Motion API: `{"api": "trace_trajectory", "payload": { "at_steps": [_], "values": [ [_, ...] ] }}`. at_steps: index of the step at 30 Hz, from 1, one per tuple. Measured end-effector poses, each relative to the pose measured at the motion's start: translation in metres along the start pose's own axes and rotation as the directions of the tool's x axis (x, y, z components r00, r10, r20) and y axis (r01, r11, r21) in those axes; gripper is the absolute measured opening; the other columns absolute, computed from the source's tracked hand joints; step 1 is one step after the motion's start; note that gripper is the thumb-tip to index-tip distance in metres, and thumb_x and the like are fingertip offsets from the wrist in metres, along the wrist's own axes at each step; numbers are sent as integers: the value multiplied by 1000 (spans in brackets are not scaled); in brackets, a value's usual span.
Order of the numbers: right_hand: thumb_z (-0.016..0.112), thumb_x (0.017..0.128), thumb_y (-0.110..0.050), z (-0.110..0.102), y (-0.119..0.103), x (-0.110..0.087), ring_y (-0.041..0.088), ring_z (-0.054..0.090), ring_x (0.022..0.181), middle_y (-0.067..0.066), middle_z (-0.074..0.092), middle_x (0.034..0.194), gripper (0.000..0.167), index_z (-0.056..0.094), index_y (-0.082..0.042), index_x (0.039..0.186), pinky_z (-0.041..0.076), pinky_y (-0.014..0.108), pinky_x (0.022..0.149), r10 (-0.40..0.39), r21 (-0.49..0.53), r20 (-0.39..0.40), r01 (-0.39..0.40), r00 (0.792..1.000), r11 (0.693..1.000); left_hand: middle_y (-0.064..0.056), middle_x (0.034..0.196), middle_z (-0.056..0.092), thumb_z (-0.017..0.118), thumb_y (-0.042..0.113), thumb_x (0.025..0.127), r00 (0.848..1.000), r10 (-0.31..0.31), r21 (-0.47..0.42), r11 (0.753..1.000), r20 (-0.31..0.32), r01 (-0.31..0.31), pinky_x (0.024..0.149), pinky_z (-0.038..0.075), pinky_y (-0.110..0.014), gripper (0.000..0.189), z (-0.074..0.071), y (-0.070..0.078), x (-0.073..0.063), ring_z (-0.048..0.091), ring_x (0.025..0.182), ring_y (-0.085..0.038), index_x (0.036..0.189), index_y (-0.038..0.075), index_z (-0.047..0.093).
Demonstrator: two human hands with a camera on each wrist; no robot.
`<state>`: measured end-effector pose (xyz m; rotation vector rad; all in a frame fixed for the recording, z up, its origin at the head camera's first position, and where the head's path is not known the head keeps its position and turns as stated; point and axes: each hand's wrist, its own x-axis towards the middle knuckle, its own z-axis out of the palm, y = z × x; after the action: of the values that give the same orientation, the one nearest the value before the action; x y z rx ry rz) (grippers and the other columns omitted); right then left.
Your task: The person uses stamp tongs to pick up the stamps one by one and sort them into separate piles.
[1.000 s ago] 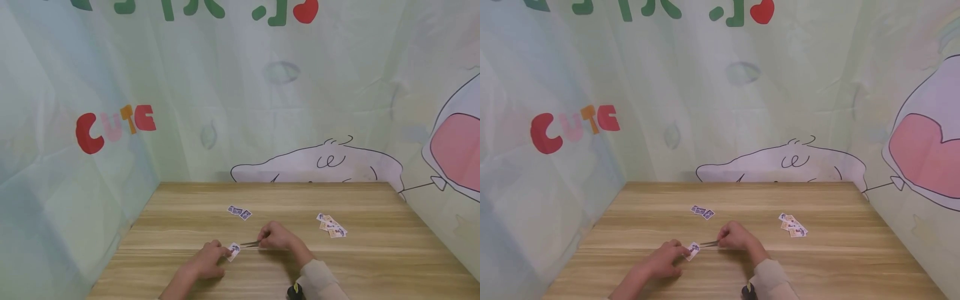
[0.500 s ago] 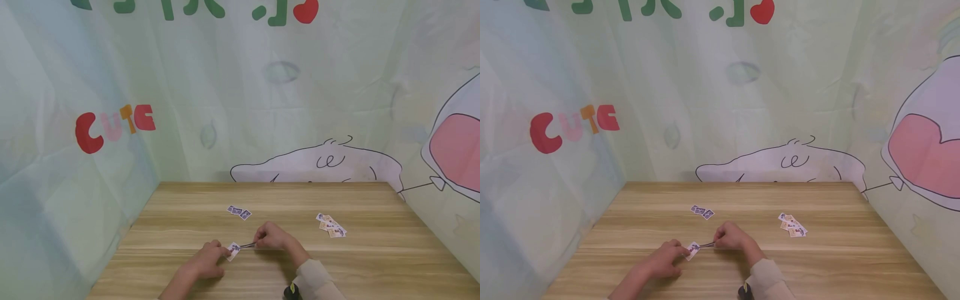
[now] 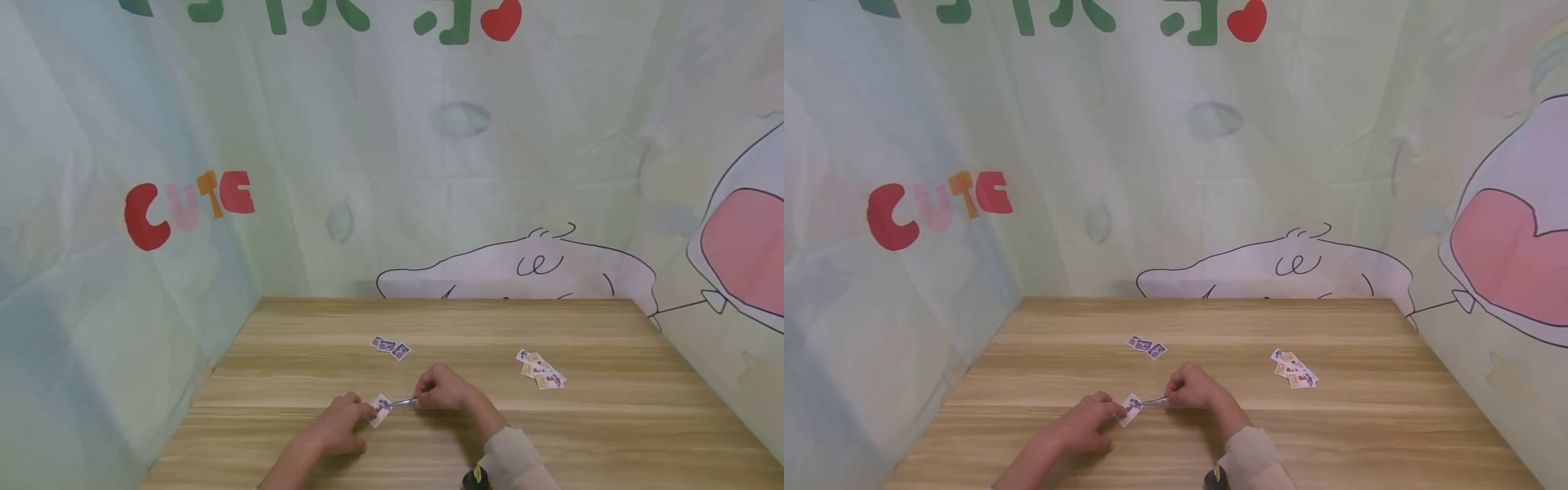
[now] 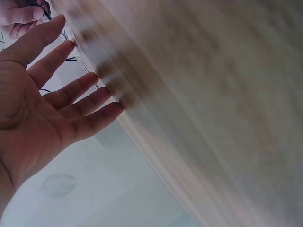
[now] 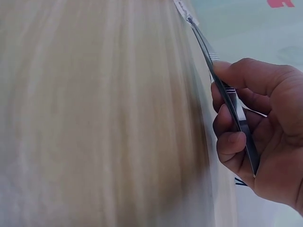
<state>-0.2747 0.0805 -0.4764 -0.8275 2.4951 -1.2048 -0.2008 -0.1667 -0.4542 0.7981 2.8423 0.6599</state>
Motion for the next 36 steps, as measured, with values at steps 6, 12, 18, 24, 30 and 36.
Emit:
{"api": "trace_trajectory", "payload": {
  "at_steps": [6,12,18,24,30,36],
  "values": [
    [66,76,1,-4,0,-5,10,52,65,-3,63,72,7,69,-3,81,44,26,61,-11,24,-43,12,999,1000,-11,102,52,75,15,65,1000,-15,-16,1000,12,16,76,48,-45,49,-5,8,-2,52,87,-26,112,5,64],
    [65,75,-1,-11,-1,-12,10,51,67,-4,62,72,7,68,-5,80,44,27,62,-6,34,-70,8,998,999,-13,105,54,75,17,66,999,1,56,998,-35,1,79,47,-46,52,-10,13,-3,53,92,-29,116,6,63],
    [66,75,-1,-12,2,-11,12,52,67,-4,62,73,8,68,-6,80,44,28,62,2,31,-73,0,997,1000,-16,109,54,76,17,66,999,-17,54,998,-44,20,80,47,-50,52,-13,17,-5,53,96,-34,115,7,63],
    [64,76,-1,-11,4,-11,12,52,67,-4,61,73,7,68,-5,81,44,28,61,-1,44,-73,4,997,999,-14,107,54,75,18,68,999,-23,49,998,-49,26,78,48,-48,50,-13,17,-6,53,94,-31,115,7,63],
    [64,74,0,-12,8,-22,13,51,66,-2,60,72,7,68,-2,80,43,27,59,-1,87,-96,9,995,996,-9,103,57,74,28,68,992,24,217,976,-121,3,71,48,-46,49,-15,29,-3,55,91,-27,113,12,64],
    [65,74,-3,-18,14,-37,12,52,67,-1,61,74,8,68,-1,82,44,26,60,8,100,-129,5,992,995,-6,106,58,71,37,67,987,20,346,937,-160,37,73,46,-45,53,-10,40,5,54,94,-26,114,15,64]
  ]
}}
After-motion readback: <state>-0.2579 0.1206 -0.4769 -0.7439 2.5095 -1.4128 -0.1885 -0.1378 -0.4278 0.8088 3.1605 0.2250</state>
